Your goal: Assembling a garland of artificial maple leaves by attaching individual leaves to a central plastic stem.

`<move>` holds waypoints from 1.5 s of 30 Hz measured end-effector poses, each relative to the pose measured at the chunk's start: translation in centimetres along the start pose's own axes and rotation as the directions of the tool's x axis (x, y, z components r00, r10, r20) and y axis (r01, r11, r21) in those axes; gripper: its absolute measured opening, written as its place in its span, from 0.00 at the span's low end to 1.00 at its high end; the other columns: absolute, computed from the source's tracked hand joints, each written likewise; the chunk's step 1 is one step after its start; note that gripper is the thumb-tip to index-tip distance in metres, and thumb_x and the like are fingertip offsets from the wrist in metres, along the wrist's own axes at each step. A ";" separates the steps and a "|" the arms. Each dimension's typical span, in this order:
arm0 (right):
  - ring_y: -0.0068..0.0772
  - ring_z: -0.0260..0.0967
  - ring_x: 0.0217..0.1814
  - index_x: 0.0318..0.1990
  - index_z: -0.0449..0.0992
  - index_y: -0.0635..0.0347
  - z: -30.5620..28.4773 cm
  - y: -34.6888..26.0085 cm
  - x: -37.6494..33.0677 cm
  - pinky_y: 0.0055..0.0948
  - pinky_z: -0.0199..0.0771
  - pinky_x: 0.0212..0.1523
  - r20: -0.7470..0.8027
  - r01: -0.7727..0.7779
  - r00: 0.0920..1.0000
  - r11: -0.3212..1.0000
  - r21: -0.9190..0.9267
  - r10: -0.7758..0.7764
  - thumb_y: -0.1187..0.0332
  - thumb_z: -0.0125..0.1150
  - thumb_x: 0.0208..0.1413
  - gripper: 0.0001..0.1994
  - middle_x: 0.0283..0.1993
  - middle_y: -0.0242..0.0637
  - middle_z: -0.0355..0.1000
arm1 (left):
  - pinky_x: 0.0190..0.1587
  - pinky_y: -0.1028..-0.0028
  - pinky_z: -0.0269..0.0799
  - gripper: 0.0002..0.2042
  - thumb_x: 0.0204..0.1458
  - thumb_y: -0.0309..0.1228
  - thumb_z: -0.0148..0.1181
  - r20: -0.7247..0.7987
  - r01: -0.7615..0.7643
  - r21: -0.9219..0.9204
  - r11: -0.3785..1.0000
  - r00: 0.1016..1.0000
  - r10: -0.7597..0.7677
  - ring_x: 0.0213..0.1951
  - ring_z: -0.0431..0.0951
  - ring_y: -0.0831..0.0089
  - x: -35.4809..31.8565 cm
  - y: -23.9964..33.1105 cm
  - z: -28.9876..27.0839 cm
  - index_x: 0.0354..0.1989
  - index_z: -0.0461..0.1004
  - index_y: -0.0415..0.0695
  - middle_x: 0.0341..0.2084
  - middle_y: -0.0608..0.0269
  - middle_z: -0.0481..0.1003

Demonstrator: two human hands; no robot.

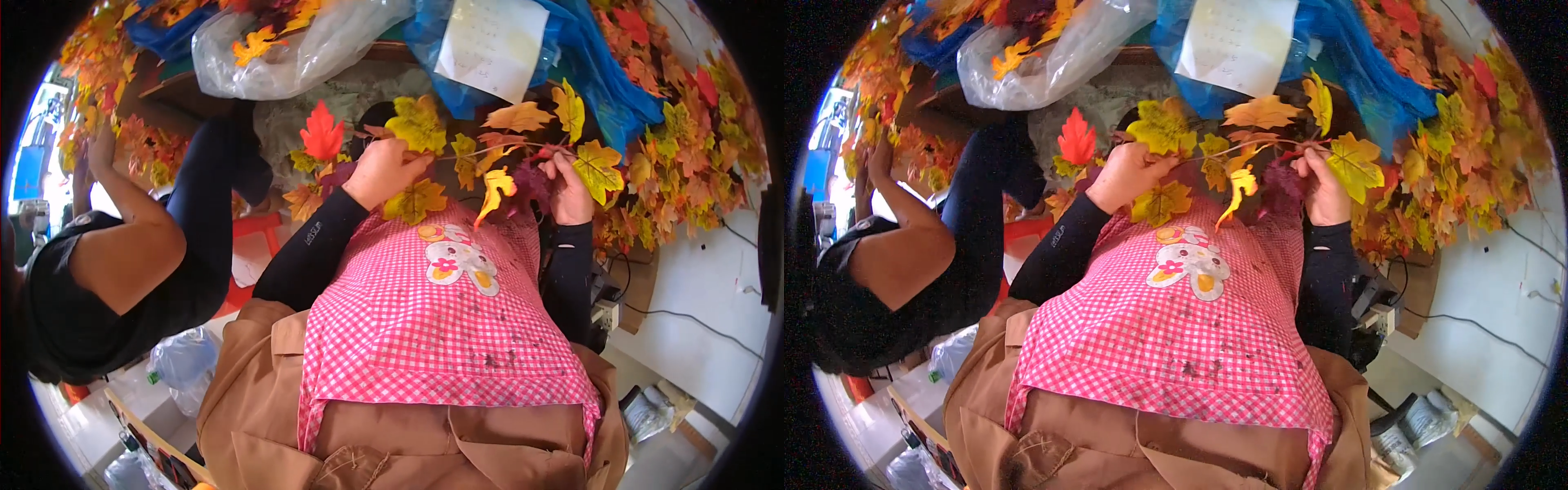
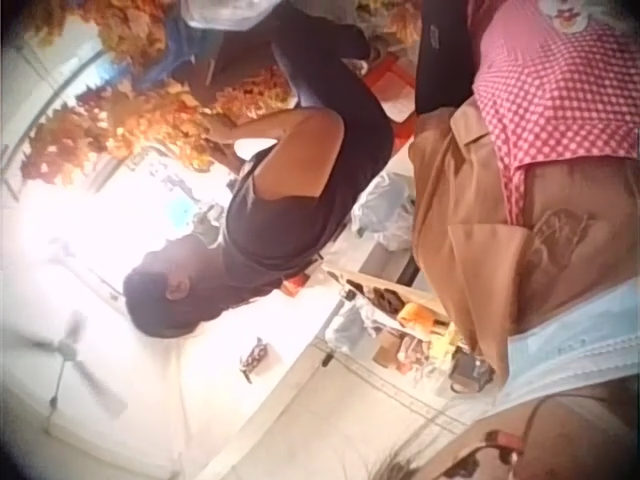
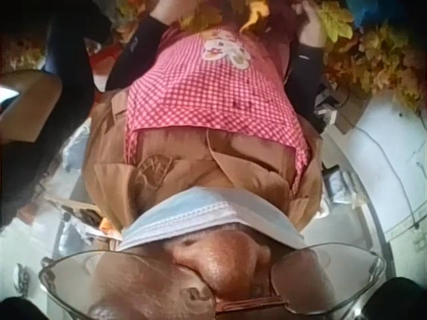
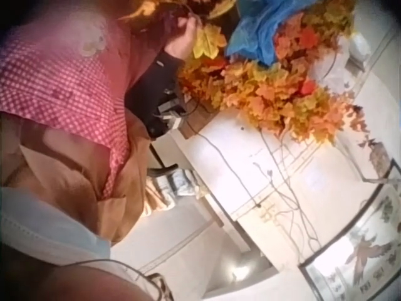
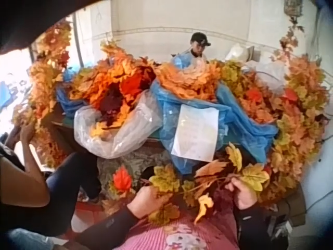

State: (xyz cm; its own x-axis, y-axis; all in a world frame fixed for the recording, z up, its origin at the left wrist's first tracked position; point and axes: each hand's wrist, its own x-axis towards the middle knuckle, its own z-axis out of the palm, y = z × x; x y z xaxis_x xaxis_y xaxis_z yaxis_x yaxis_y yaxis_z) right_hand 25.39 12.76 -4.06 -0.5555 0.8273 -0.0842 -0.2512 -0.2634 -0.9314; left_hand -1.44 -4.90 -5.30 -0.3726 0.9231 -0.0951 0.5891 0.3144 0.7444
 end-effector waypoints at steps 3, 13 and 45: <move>0.24 0.62 0.34 0.45 0.70 0.64 -0.8 0.6 0.5 0.26 0.64 0.47 0.056 -0.041 0.998 0.998 0.043 0.039 0.68 0.53 0.60 0.10 0.28 0.29 0.64 | 0.30 0.65 0.72 0.13 0.49 0.39 0.62 -0.024 -0.095 0.100 0.990 0.995 0.098 0.26 0.78 0.58 0.3 0.0 0.3 0.30 0.79 0.39 0.22 0.51 0.77; 0.21 0.60 0.29 0.45 0.71 0.67 0.6 0.6 0.8 0.23 0.63 0.40 0.057 -0.033 0.998 0.999 -0.008 0.034 0.68 0.54 0.60 0.12 0.24 0.27 0.64 | 0.32 0.64 0.70 0.11 0.48 0.35 0.61 -0.097 -0.138 -0.077 0.987 0.987 0.130 0.28 0.77 0.56 -0.4 -2.4 0.5 0.33 0.79 0.39 0.24 0.51 0.75; 0.26 0.69 0.47 0.46 0.74 0.67 1.5 2.3 1.0 0.23 0.68 0.51 0.169 -0.086 0.975 0.947 -0.309 0.144 0.62 0.66 0.52 0.19 0.44 0.34 0.72 | 0.27 0.70 0.67 0.08 0.49 0.31 0.63 -0.329 -0.265 -0.026 0.964 0.913 0.242 0.24 0.73 0.66 -2.1 -1.1 0.3 0.30 0.78 0.38 0.23 0.56 0.72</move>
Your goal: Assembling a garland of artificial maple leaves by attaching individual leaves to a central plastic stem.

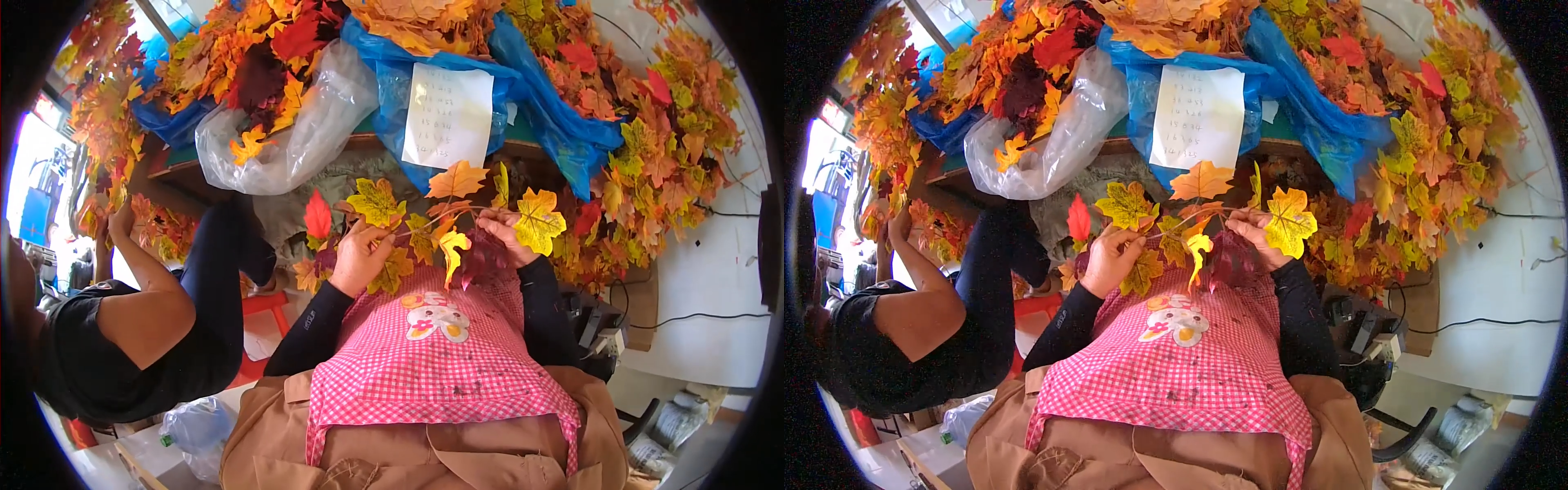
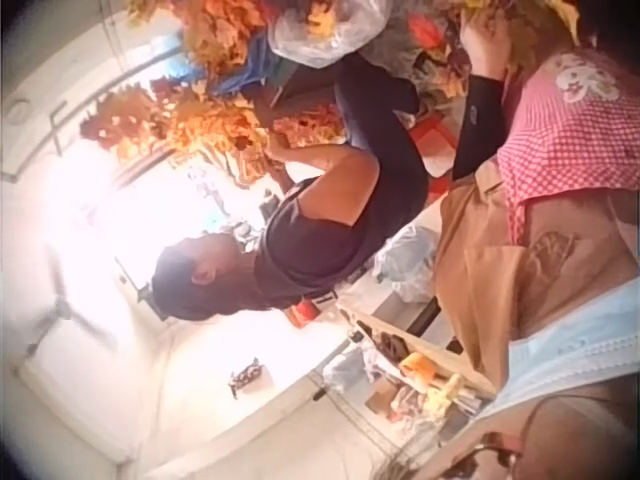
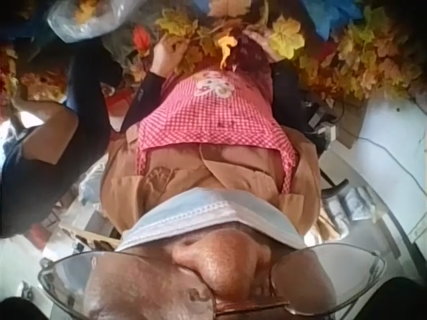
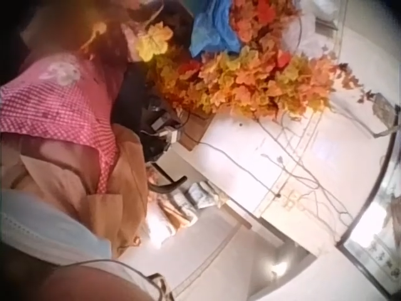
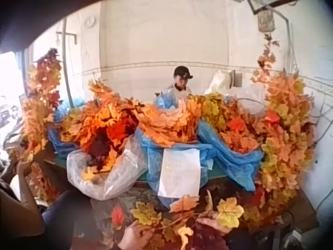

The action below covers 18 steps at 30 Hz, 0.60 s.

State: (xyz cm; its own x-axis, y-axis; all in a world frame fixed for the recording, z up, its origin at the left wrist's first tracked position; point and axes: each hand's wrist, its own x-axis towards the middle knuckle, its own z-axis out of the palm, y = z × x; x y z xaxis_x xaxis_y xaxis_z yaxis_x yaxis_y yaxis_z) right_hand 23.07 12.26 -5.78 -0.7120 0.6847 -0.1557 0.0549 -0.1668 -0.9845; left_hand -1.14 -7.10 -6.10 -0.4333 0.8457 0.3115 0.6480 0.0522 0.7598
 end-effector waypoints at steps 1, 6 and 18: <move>0.26 0.69 0.48 0.46 0.74 0.67 0.0 0.0 0.0 0.24 0.67 0.52 -0.002 -0.038 0.999 0.996 0.075 0.038 0.63 0.67 0.52 0.19 0.44 0.35 0.72 | 0.27 0.70 0.66 0.08 0.49 0.31 0.63 -0.010 0.014 0.013 1.000 1.000 -0.014 0.24 0.72 0.66 -0.1 0.0 -0.1 0.30 0.78 0.38 0.23 0.56 0.72; 0.26 0.69 0.48 0.45 0.73 0.66 0.2 -0.5 -0.1 0.25 0.67 0.53 -0.016 -0.052 0.998 0.998 0.044 0.052 0.65 0.67 0.51 0.18 0.43 0.34 0.72 | 0.27 0.71 0.66 0.08 0.49 0.30 0.63 -0.038 0.040 -0.001 0.999 0.998 -0.040 0.23 0.71 0.68 -0.2 -0.3 -0.1 0.30 0.78 0.37 0.25 0.57 0.71; 0.19 0.66 0.39 0.43 0.74 0.58 0.0 0.5 0.3 0.19 0.66 0.40 0.001 -0.039 0.999 0.999 0.009 0.039 0.63 0.65 0.52 0.14 0.40 0.26 0.71 | 0.27 0.73 0.65 0.06 0.49 0.27 0.62 -0.110 0.051 -0.031 0.998 0.992 -0.055 0.23 0.71 0.71 -0.4 -0.6 -0.2 0.29 0.76 0.36 0.25 0.59 0.69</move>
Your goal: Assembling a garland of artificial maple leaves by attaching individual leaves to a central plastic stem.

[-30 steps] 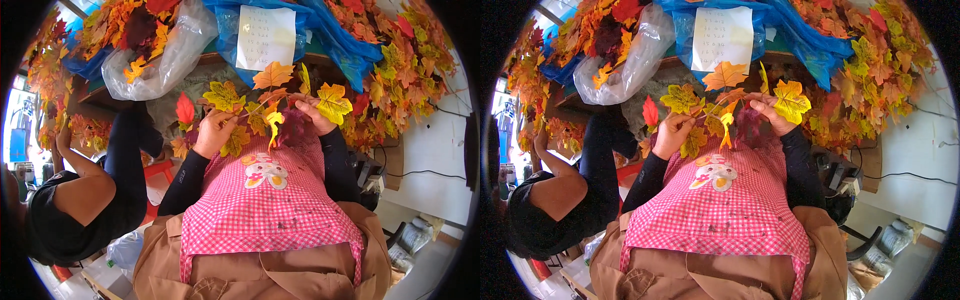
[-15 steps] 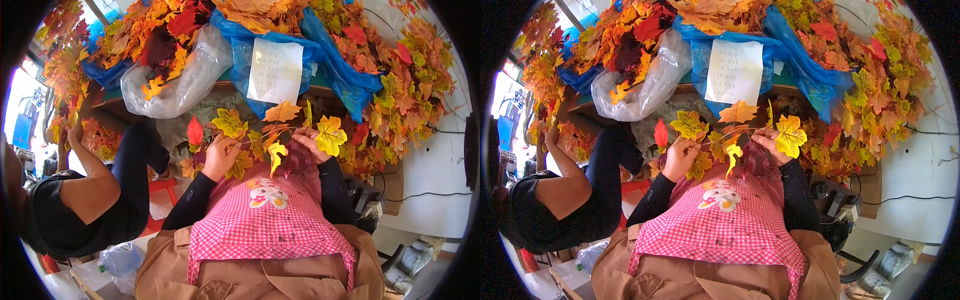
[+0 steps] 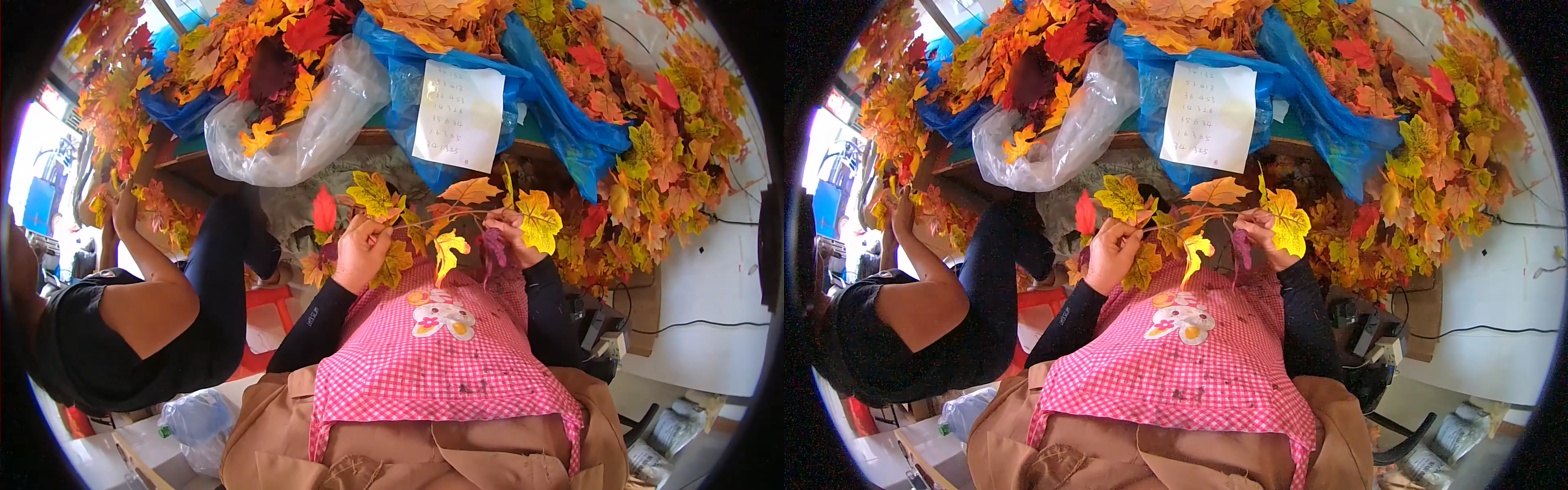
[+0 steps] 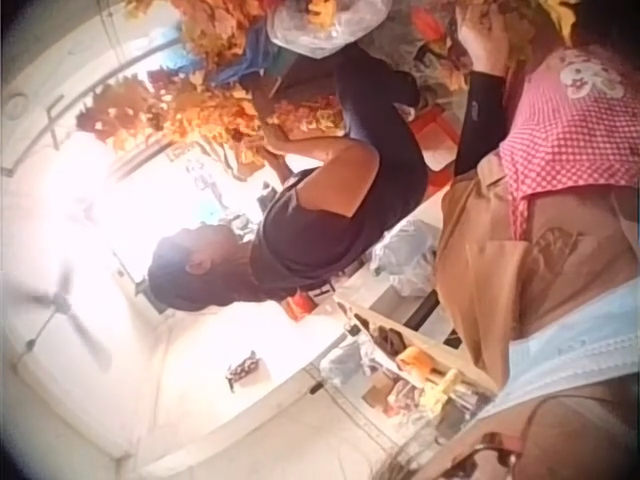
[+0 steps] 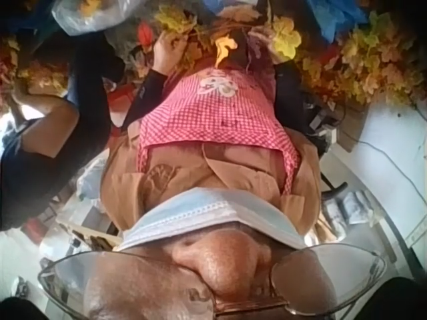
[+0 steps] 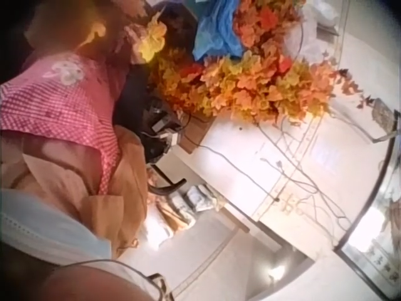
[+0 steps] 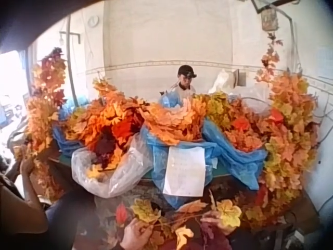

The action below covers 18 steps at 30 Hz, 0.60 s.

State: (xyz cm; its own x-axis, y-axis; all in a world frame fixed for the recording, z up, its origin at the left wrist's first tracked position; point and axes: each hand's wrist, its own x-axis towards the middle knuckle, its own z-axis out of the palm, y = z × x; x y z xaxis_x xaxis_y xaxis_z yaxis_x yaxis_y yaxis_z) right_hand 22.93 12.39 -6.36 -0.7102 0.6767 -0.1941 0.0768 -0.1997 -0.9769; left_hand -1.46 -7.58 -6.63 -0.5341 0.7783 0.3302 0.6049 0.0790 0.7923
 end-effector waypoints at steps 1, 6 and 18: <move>0.18 0.65 0.38 0.43 0.74 0.57 0.0 0.1 0.1 0.18 0.65 0.38 -0.003 -0.016 1.000 1.000 0.007 0.016 0.63 0.65 0.52 0.13 0.39 0.25 0.71 | 0.27 0.73 0.65 0.06 0.49 0.27 0.62 -0.008 0.000 -0.006 1.000 1.000 0.000 0.23 0.71 0.71 0.0 0.0 0.0 0.28 0.76 0.36 0.25 0.59 0.69; 0.19 0.65 0.38 0.42 0.75 0.58 -0.3 0.4 0.1 0.19 0.65 0.39 -0.014 -0.049 0.999 0.999 0.012 0.049 0.62 0.65 0.52 0.13 0.39 0.25 0.70 | 0.26 0.73 0.65 0.06 0.49 0.26 0.62 -0.055 -0.023 -0.032 0.999 0.998 0.021 0.23 0.70 0.71 -0.2 0.2 0.1 0.28 0.75 0.36 0.25 0.60 0.69; 0.24 0.67 0.43 0.40 0.76 0.63 -0.3 -0.5 0.5 0.23 0.65 0.46 0.079 0.074 0.994 0.997 -0.020 -0.072 0.66 0.56 0.56 0.10 0.39 0.31 0.71 | 0.28 0.69 0.68 0.06 0.47 0.27 0.62 0.021 -0.029 0.053 0.998 0.999 0.028 0.23 0.72 0.61 0.1 0.7 -0.8 0.30 0.77 0.38 0.24 0.53 0.72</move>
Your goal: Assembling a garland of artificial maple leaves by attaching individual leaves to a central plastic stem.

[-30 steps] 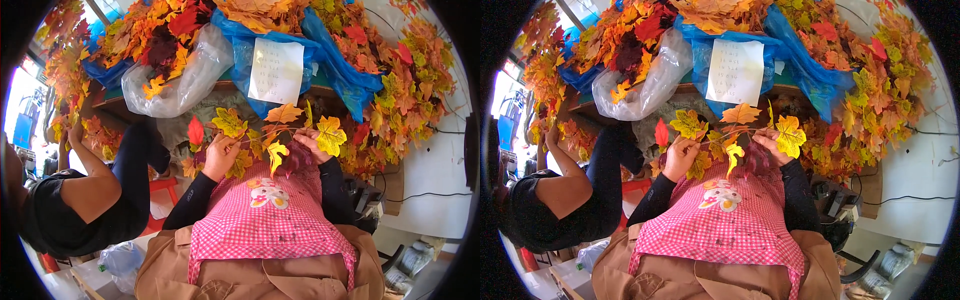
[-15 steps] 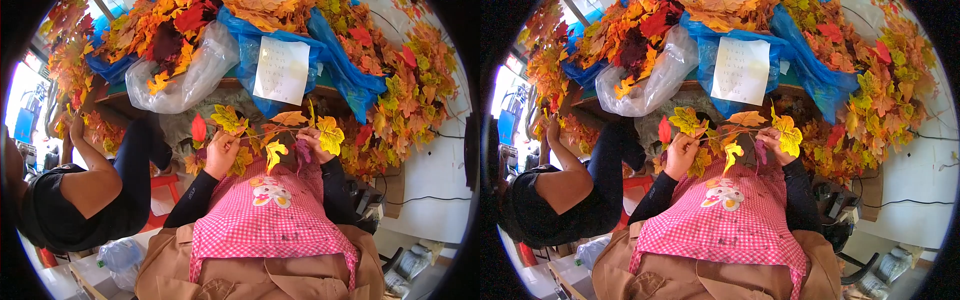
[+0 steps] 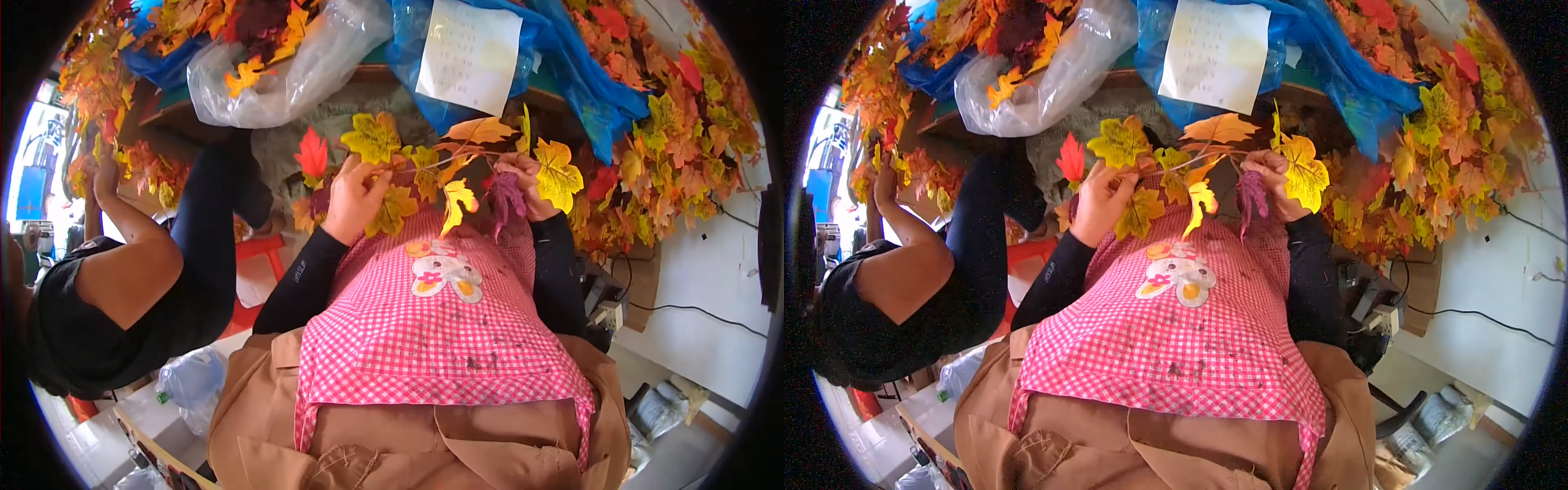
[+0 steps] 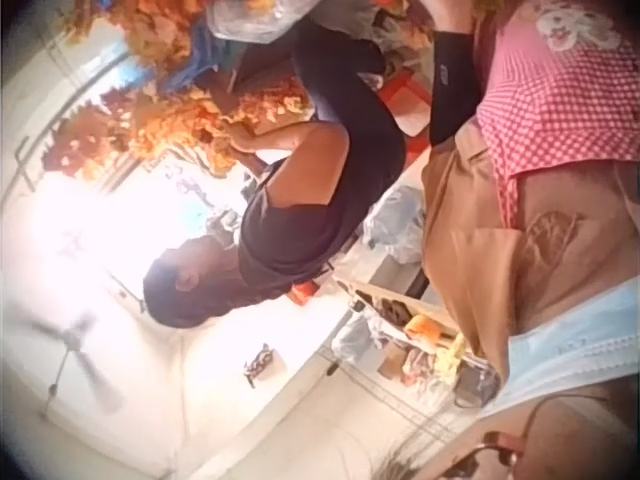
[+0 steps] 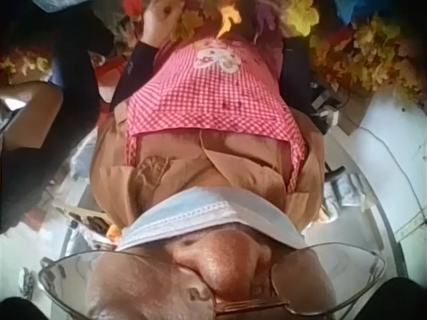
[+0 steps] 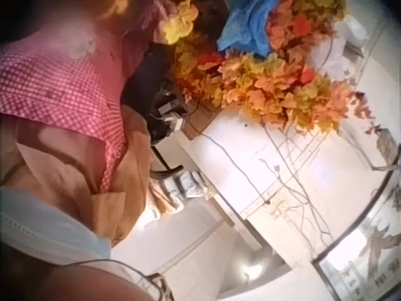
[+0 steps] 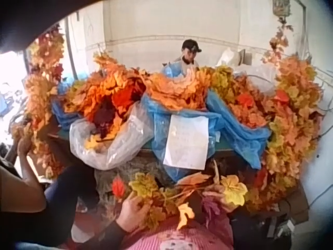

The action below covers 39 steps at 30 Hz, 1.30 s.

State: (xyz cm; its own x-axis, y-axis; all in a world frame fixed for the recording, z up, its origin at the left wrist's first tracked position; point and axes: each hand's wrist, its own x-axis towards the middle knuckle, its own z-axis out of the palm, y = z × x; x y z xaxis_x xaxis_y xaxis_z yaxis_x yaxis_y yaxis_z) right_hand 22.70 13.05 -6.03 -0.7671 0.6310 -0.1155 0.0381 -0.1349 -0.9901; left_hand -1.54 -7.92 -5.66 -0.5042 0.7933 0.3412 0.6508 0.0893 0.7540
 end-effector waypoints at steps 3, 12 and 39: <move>0.21 0.66 0.39 0.38 0.75 0.64 0.1 0.3 0.1 0.20 0.64 0.43 -0.031 0.032 0.999 0.999 0.010 -0.031 0.66 0.59 0.55 0.10 0.37 0.29 0.70 | 0.30 0.71 0.68 0.06 0.48 0.27 0.62 0.057 0.123 -0.046 0.991 0.991 -0.120 0.26 0.73 0.67 -0.2 1.1 -0.2 0.32 0.78 0.37 0.29 0.55 0.75; 0.20 0.66 0.40 0.32 0.74 0.59 0.6 -0.3 -0.4 0.21 0.64 0.43 -0.099 0.016 0.995 0.998 0.060 -0.010 0.71 0.64 0.50 0.05 0.38 0.27 0.71 | 0.32 0.73 0.71 0.07 0.51 0.24 0.58 0.212 -0.068 -0.234 0.970 0.970 0.120 0.32 0.77 0.66 1.0 3.5 1.0 0.37 0.76 0.36 0.35 0.55 0.76; 0.26 0.71 0.46 0.45 0.76 0.67 0.5 -0.5 -0.6 0.23 0.68 0.51 -0.041 -0.004 0.999 0.993 0.121 0.009 0.70 0.50 0.62 0.11 0.43 0.36 0.75 | 0.27 0.84 0.64 0.10 0.55 0.32 0.61 0.423 0.404 -0.474 0.783 0.884 -0.199 0.26 0.67 0.89 4.0 3.7 5.8 0.40 0.79 0.38 0.24 0.75 0.74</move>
State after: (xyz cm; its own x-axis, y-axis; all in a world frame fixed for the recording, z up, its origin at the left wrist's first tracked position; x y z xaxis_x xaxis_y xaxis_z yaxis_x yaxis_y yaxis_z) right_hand 22.85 12.39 -5.41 -0.7399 0.6604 -0.1278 -0.0365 -0.2291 -0.9727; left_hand 2.17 -0.96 -4.72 -0.3351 0.9382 -0.0863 0.0368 0.1046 0.9938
